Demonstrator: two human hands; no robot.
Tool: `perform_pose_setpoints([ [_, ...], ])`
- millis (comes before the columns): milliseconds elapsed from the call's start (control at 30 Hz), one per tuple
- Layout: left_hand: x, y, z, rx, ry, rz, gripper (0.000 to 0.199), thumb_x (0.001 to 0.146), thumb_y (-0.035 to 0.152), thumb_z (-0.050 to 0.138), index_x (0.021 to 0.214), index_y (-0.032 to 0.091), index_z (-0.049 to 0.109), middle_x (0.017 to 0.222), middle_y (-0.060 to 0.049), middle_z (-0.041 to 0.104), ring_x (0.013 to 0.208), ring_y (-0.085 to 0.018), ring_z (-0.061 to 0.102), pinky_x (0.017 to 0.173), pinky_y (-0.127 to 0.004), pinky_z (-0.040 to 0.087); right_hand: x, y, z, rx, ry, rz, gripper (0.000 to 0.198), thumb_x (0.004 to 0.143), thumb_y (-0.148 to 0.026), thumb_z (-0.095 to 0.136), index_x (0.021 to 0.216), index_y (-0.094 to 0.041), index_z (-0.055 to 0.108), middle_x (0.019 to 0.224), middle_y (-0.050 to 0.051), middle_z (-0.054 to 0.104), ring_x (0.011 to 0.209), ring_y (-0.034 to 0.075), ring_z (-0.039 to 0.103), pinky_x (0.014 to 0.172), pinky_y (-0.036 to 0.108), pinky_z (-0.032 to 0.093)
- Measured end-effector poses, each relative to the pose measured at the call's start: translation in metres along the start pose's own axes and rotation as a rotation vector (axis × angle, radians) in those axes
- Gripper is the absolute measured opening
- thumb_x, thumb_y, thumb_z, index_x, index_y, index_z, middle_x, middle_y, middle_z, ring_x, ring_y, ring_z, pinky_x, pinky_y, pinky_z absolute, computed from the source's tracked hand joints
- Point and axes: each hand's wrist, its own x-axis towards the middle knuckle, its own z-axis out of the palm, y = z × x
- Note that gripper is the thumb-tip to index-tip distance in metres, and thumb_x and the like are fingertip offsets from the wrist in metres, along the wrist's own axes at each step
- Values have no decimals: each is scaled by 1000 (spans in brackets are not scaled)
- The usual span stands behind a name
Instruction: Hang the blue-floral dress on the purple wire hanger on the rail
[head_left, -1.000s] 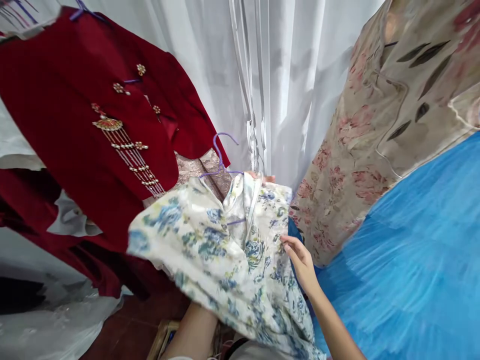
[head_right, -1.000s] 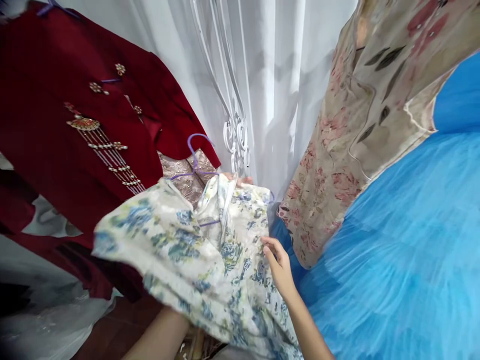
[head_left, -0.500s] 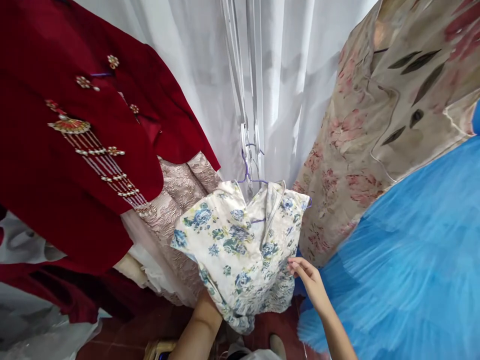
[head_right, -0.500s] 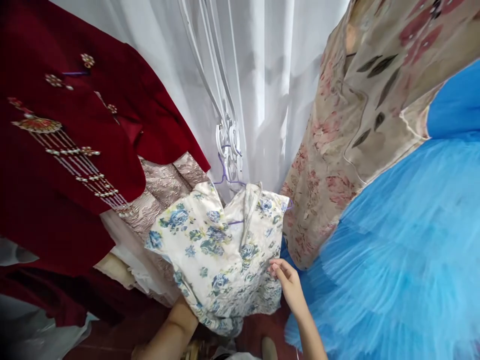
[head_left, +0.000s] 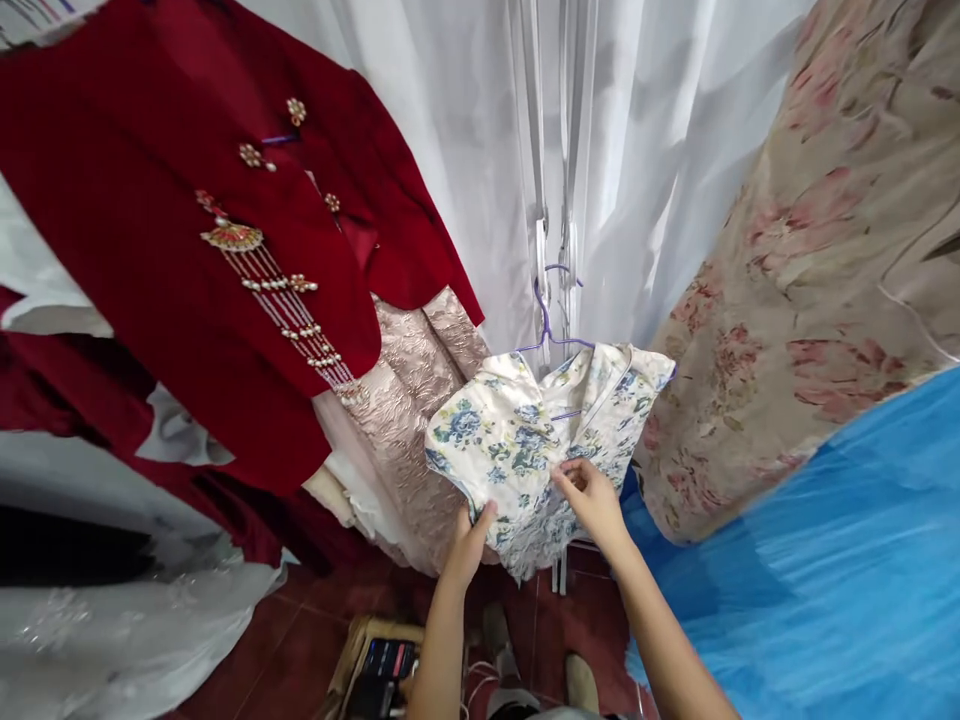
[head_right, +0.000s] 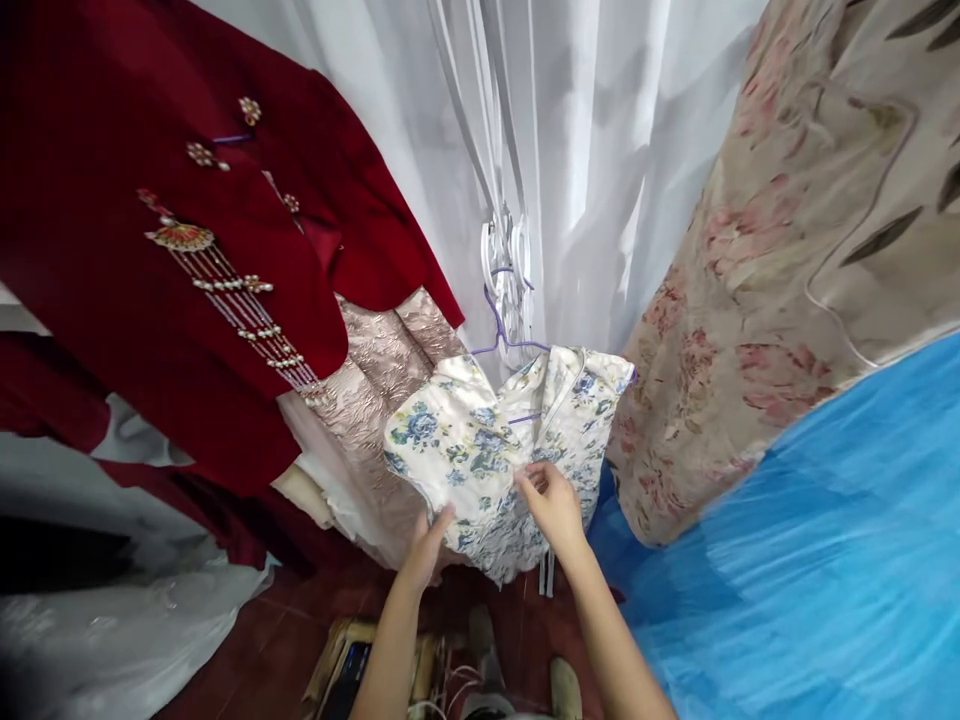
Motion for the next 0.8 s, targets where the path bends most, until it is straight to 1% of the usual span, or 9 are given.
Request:
perform_pose_setpoints([
  [67,-12,-1,6,88,-9,58,61,70,59,82,113,17,72,124,-13,73,128,-35,61,114,-48,43,6,0,3,-36,91,-2,37,80,-56,69,93,-21,63,65,1,65,61,22,59,60,31,42],
  [100,-17,-1,8,101,-19,82,57,73,55,80,114,17,71,125,-13,72,129,-34,60,115,-47,43,8,0,4,-26,111,-6,37,81,-57,67,92,-22,62,64,1,65,60,22,58,59,31,42],
  [167,-26,2,12,120,1,125,51,78,53,76,113,16,71,124,-12,73,129,-33,60,114,-45,43,9,1,5,22,89,-20,35,84,-57,62,88,-22,62,60,0,62,57,21,56,57,31,41],
  [267,-32,6,14,137,110,135,52,77,56,74,110,16,71,120,-12,74,125,-33,63,111,-45,46,5,3,6,109,6,-33,34,86,-56,59,79,-23,59,57,-1,58,54,19,53,56,29,41],
  [367,-34,9,13,145,202,143,54,76,60,73,106,15,72,117,-12,75,121,-32,65,107,-44,48,-4,5,4,223,-34,-15,33,84,-55,62,82,-23,58,56,-3,55,54,17,52,57,28,41],
  [500,-34,10,14,160,203,154,51,78,58,72,107,15,71,120,-13,74,123,-31,64,107,-41,48,-13,6,-6,348,-167,-3,33,87,-54,61,90,-21,59,58,-4,56,52,15,49,54,27,38],
  [567,-34,9,16,180,204,152,50,79,56,72,109,16,70,123,-13,73,124,-31,63,108,-41,48,-15,6,-11,356,-207,-16,33,89,-54,59,86,-21,59,58,-3,57,52,15,49,53,26,38],
  [667,-32,7,18,216,194,150,48,81,54,72,112,17,70,123,-12,73,124,-30,64,108,-40,48,-15,5,-15,334,-219,-22,35,90,-55,59,79,-21,59,59,-2,59,53,15,50,54,26,38],
  [800,-27,9,21,246,160,141,45,82,50,72,114,18,70,125,-11,72,127,-31,62,111,-41,45,-14,4,-11,300,-163,20,36,88,-57,61,86,-20,62,59,-2,59,54,16,53,55,27,41],
])
